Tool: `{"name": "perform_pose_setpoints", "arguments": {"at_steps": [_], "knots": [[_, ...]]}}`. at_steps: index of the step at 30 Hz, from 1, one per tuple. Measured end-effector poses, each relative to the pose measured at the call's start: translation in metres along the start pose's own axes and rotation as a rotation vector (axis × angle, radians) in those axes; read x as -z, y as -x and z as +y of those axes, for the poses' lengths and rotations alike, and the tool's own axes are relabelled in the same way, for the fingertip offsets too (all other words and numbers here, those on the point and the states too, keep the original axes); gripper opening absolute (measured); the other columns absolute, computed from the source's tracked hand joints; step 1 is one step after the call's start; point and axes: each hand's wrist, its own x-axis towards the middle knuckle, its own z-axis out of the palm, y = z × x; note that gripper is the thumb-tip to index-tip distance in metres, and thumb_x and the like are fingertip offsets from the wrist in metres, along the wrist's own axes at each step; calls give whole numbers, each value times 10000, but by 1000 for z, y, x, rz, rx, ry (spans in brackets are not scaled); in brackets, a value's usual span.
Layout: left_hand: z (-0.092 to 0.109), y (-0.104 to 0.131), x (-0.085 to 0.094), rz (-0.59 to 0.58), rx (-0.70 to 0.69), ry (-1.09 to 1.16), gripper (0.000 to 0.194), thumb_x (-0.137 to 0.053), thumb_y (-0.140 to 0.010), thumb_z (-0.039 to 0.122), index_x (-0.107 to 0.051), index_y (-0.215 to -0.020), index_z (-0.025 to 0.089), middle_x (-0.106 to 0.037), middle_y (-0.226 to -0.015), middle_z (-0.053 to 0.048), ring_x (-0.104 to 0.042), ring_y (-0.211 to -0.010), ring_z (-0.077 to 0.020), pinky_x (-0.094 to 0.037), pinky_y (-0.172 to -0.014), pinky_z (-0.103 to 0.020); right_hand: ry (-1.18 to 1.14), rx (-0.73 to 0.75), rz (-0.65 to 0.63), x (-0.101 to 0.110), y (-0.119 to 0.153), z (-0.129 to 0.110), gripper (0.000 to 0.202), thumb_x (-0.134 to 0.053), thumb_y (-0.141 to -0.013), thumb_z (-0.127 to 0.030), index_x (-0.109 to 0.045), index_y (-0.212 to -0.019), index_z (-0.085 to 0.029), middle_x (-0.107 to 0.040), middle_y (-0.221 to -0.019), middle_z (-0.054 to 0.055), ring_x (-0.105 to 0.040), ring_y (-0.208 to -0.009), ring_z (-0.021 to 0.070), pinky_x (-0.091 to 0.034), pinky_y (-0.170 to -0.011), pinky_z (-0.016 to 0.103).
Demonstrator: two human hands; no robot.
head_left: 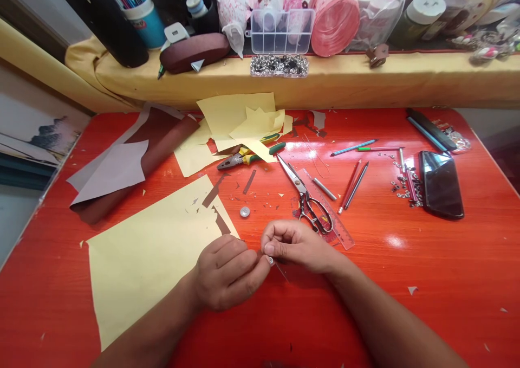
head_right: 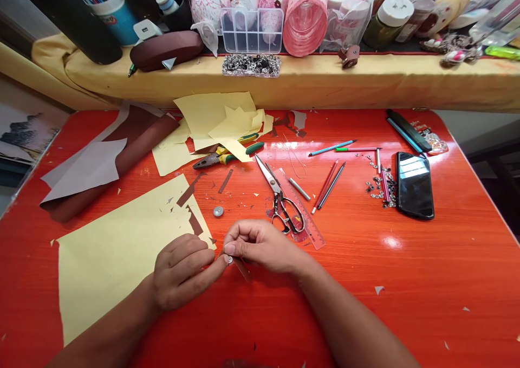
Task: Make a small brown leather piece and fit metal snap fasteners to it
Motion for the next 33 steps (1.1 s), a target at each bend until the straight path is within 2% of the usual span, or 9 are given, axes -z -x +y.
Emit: {"name": "perform_pose_setpoints", "arguments": {"at_steps": [10,17,19,23,27,30,33], "knots": [[-2,17,-7,-6,48,-18,160,-653,-923,28,-699,-1020,146,-681,-749,-17,-598,-666,-147,-461,-606,-325,-5,24,49,-6,-2,-1,421,-804,-879,-558,-637,-858,-172,-537,-638,-69,-359,-522,67,-271,-504,233],[1,9,-6,16,96,7,153,-657,-900,60,-644,-989,183,-665,-748,-6,-583,-633,-155,-448,-599,-316,55,40,116,-8,-3,3,450,-772,-880,-610,-614,-875,-189,-529,-577,-80,-387,-465,73,-284,-463,226],[3,6,-6,30,204,53,155,-644,-901,69,-626,-976,204,-661,-761,0,-582,-654,-154,-473,-624,-305,60,69,152,-8,-3,5,446,-767,-881,-611,-606,-884,-195,-502,-556,-92,-389,-445,73,-288,-448,222],[4,3,-9,43,596,241,118,-603,-910,98,-611,-909,215,-644,-825,-11,-595,-765,-155,-510,-692,-273,36,155,286,-8,-4,9,435,-754,-879,-618,-610,-890,-208,-407,-530,-112,-323,-435,71,-266,-419,215],[1,7,-13,-53,937,409,64,-616,-900,187,-608,-842,212,-616,-878,-15,-588,-784,-155,-486,-670,-263,72,235,371,-9,-4,11,455,-711,-883,-661,-647,-934,-214,-376,-535,-106,-300,-437,86,-245,-404,228],[1,10,-16,-110,1047,510,59,-623,-894,230,-606,-840,212,-616,-891,-7,-590,-762,-153,-486,-678,-276,204,318,430,-10,-2,9,479,-650,-912,-684,-660,-963,-208,-420,-570,-85,-357,-464,100,-290,-443,245],[2,11,-17,-131,1071,511,57,-636,-874,244,-605,-841,211,-621,-873,-1,-571,-723,-150,-475,-672,-287,457,421,458,-11,1,9,413,-624,-962,-612,-667,-934,-202,-582,-737,-13,-497,-617,128,-382,-571,267]]}}
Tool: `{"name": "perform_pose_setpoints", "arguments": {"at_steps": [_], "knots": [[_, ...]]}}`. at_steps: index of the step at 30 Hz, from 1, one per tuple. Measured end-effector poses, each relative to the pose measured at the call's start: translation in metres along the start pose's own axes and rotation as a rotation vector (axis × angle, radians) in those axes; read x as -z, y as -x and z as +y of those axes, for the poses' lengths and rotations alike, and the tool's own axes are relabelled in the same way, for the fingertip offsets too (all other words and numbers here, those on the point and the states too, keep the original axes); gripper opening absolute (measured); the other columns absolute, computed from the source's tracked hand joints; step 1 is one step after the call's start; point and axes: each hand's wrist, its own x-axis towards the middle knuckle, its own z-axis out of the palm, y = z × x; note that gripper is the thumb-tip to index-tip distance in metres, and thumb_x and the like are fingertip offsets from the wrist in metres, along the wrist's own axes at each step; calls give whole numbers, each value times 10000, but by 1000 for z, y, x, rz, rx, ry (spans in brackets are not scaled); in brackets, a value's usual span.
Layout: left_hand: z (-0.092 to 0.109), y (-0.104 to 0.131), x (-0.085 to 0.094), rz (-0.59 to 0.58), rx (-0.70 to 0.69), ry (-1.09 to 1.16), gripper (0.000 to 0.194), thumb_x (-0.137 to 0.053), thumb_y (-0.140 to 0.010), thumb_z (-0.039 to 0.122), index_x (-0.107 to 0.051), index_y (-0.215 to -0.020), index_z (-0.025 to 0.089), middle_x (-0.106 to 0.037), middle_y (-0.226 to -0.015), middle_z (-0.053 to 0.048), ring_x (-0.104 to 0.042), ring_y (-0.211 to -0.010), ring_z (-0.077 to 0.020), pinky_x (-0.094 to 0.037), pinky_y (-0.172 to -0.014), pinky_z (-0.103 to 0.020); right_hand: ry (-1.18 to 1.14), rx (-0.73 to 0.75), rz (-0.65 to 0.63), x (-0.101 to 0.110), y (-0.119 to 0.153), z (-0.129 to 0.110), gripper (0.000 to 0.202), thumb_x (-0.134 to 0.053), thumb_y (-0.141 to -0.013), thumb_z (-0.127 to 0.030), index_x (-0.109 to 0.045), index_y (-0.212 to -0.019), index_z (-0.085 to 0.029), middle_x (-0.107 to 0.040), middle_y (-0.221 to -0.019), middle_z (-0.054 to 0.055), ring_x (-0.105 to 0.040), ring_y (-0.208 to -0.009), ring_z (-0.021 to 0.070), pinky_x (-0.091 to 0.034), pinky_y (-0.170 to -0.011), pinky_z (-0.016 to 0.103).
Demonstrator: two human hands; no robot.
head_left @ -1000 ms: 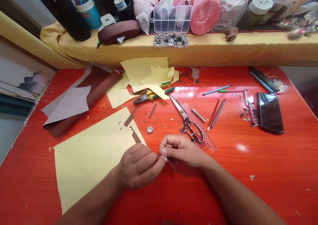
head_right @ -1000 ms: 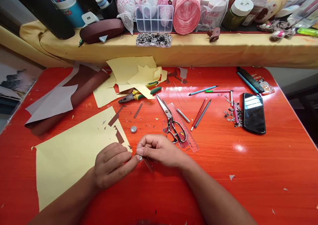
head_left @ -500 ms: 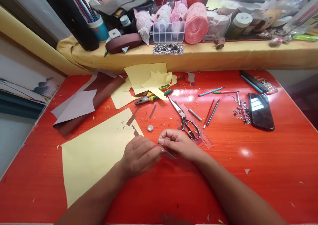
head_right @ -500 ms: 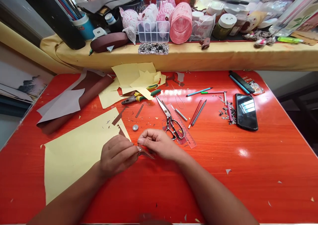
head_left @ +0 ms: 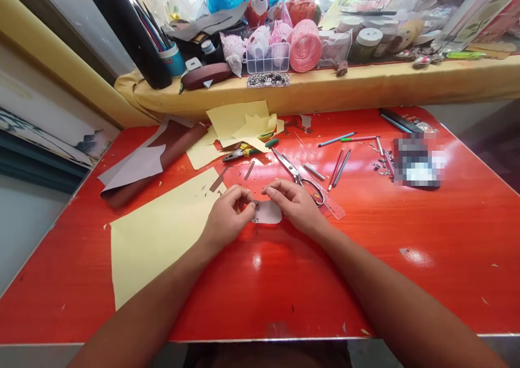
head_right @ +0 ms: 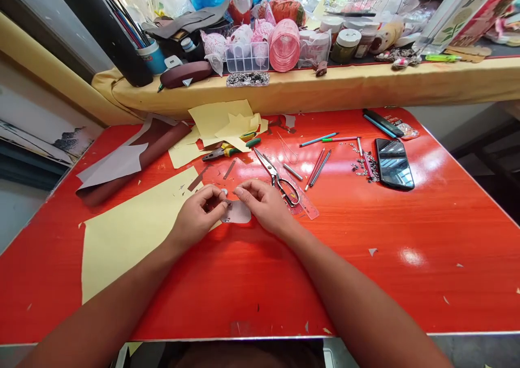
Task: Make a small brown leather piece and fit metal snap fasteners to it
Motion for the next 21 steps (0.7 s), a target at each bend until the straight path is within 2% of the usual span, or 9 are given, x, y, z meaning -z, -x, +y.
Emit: {"name": "perform_pose_setpoints", "arguments": {"at_steps": [3,6,9,13,21], "knots": [[2,1,1,35,-40,-71,55,-654,-857,254,-625,-855,207,-630,-877,0,-541,-708,-147,-441,-645,-285,282,80,-49,-2,4,1,304,-636,-981,-503,-705,-995,-207,-640,-765,-3,-521,-653,143,-372,-611,276],[4,1,2,52,-100,-117,68,-661,-851,263,-635,-852,200,-631,-859,0,-537,-734,-151,-430,-663,-284,436,132,-55,-8,7,3,248,-649,-975,-436,-721,-1031,-206,-711,-828,10,-581,-700,157,-386,-646,275],[4,1,2,26,-89,-69,93,-656,-858,284,-625,-841,198,-618,-828,9,-538,-728,-150,-431,-663,-278,458,153,-31,-10,9,3,198,-633,-974,-377,-718,-1016,-204,-757,-933,32,-639,-793,179,-412,-705,280],[1,-1,0,-35,-35,-21,106,-654,-862,289,-614,-833,196,-608,-802,16,-535,-720,-146,-421,-653,-269,453,95,-35,-6,6,5,168,-637,-953,-342,-721,-1007,-207,-751,-889,21,-623,-753,176,-399,-681,272],[-7,-4,-2,-97,63,127,181,-690,-857,364,-641,-866,190,-651,-850,-4,-602,-757,-155,-477,-701,-270,467,87,-28,-4,3,8,109,-629,-929,-284,-703,-916,-205,-730,-866,13,-605,-766,172,-380,-682,269]]}}
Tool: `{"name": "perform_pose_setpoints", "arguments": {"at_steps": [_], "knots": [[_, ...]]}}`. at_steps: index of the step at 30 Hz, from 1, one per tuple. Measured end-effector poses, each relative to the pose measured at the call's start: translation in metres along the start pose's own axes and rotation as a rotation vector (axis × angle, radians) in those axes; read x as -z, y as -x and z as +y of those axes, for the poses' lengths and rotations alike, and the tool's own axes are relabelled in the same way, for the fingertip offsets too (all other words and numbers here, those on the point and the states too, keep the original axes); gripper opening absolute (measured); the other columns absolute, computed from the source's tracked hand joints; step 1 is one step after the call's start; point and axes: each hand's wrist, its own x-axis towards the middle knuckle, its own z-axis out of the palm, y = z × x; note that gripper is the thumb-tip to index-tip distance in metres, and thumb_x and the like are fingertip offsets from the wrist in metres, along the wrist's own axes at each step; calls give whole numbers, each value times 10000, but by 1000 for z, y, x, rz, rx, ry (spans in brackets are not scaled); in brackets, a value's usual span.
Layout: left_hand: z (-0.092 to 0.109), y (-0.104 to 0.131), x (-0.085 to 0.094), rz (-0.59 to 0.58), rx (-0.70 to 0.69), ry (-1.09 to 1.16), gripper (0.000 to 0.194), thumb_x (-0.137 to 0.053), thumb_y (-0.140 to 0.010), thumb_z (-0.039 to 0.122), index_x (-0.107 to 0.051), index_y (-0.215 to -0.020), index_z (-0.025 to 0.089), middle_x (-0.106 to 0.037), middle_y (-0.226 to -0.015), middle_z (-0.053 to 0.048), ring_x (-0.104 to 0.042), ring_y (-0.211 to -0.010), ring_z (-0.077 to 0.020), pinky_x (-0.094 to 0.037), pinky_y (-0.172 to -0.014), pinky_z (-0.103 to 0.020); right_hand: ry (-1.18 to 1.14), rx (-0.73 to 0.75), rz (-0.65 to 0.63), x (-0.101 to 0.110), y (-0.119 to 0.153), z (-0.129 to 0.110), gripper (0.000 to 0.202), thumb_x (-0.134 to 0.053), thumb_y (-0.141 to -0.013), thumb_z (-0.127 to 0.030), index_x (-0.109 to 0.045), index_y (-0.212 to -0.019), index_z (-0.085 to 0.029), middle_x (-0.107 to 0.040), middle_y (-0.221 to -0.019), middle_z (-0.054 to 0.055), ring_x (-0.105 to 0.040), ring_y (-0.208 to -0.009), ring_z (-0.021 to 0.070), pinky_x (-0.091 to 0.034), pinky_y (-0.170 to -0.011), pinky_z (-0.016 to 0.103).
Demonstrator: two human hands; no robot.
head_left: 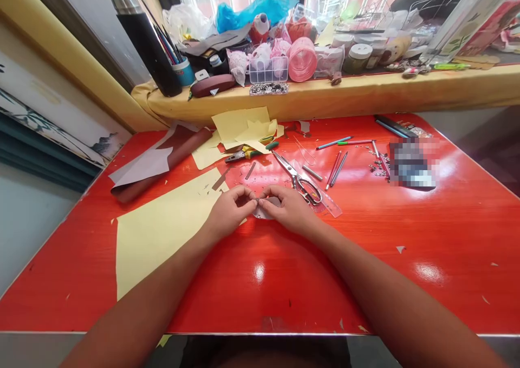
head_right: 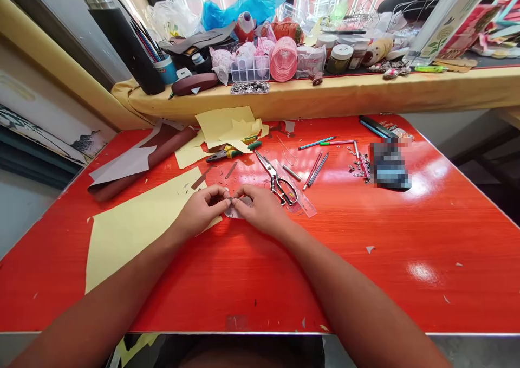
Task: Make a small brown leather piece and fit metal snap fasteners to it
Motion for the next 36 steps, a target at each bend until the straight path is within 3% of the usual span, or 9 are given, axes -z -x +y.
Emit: {"name": "perform_pose_setpoints", "arguments": {"at_steps": [12,20,29,36], "knots": [[-1,0,2,15,40,-25,136,-674,-852,326,-645,-868,194,-634,-816,9,-577,-736,-151,-458,-676,-267,-23,-15,-35,1,1,-2,124,-627,-930,-273,-718,-991,-212,-750,-911,13,-635,-784,177,-395,-673,268],[1,1,0,46,-28,-163,112,-667,-827,311,-651,-830,201,-659,-820,-6,-578,-749,-166,-449,-663,-267,-16,2,-21,-2,0,4,110,-653,-927,-283,-732,-973,-221,-768,-907,11,-651,-795,183,-394,-682,276],[3,0,2,-19,29,-87,154,-682,-821,343,-657,-843,192,-663,-830,-4,-593,-762,-161,-456,-696,-273,-25,-38,-29,0,-2,0,125,-658,-924,-309,-723,-900,-206,-739,-844,9,-614,-753,174,-388,-675,274],[2,-1,3,-3,45,-9,169,-698,-810,334,-648,-851,178,-643,-808,-8,-580,-739,-155,-462,-678,-278,-67,-44,-71,3,-2,-2,161,-640,-935,-328,-731,-939,-195,-746,-898,20,-627,-795,181,-411,-692,281]]}}
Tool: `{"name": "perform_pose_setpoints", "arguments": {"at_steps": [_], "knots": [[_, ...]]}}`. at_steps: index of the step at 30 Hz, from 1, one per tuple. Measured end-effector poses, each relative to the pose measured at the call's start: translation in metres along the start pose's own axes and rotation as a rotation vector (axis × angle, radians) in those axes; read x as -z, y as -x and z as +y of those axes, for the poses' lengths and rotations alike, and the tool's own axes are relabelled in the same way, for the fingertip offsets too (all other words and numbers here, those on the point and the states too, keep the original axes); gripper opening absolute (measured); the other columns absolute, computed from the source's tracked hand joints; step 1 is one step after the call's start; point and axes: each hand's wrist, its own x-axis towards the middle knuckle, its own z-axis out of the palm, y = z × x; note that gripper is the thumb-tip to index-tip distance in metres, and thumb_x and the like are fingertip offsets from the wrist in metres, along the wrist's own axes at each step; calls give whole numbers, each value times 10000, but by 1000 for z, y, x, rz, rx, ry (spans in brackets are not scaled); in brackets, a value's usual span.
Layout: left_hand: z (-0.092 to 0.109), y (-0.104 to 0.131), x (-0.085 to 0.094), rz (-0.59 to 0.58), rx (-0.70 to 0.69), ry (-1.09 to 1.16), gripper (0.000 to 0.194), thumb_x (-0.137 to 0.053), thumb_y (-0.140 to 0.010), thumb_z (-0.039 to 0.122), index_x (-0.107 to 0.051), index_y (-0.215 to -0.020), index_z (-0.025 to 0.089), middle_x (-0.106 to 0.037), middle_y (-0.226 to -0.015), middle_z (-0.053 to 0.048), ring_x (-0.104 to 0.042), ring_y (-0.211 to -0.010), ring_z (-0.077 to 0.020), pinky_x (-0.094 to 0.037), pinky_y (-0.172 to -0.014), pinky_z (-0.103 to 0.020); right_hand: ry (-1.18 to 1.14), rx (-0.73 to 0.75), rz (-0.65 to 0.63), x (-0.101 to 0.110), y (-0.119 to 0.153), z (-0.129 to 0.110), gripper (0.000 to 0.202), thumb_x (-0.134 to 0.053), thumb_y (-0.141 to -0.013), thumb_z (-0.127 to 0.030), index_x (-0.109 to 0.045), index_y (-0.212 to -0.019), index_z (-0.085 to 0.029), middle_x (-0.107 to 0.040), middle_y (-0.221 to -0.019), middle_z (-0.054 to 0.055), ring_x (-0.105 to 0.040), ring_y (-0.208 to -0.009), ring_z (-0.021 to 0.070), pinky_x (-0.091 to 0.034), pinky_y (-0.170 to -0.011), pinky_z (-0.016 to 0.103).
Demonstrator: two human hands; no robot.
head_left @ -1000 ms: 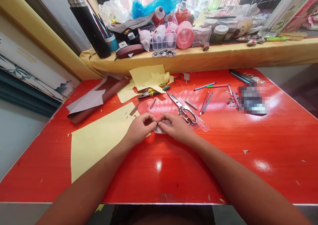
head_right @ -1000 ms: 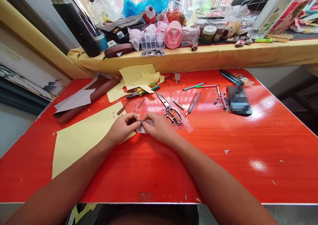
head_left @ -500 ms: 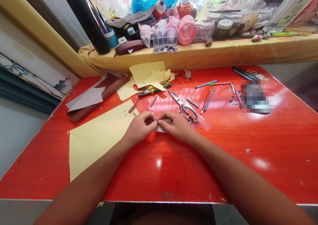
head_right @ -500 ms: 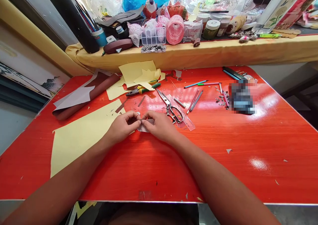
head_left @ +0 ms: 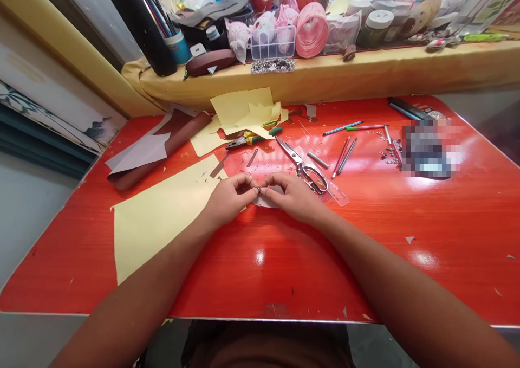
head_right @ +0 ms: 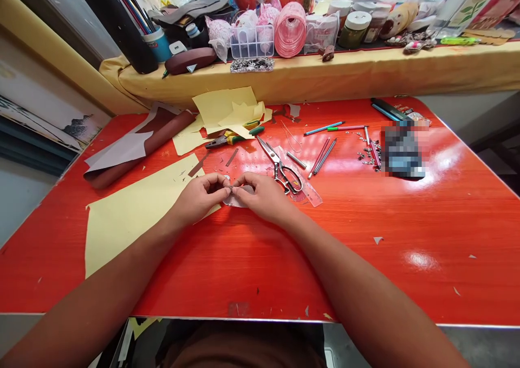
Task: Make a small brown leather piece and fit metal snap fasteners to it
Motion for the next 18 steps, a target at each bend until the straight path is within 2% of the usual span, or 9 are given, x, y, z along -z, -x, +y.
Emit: {"name": "perform_pose_setpoints", "arguments": {"at_steps": [8,18], "knots": [[1,0,1,-9,33,51,162,-716,-818,327,-654,-859,183,-646,-812,3,-592,-725,-145,-470,-674,-275,94,-28,-19,-1,3,-2,155,-683,-882,-291,-728,-1014,-222,-755,-962,9,-645,-828,190,-397,-676,270],[0,0,1,3,31,26,153,-715,-814,318,-650,-857,186,-646,-809,10,-591,-728,-145,-472,-681,-281,100,-12,-28,-1,3,-1,175,-670,-918,-337,-726,-1031,-215,-755,-972,21,-637,-828,190,-375,-665,264]]}}
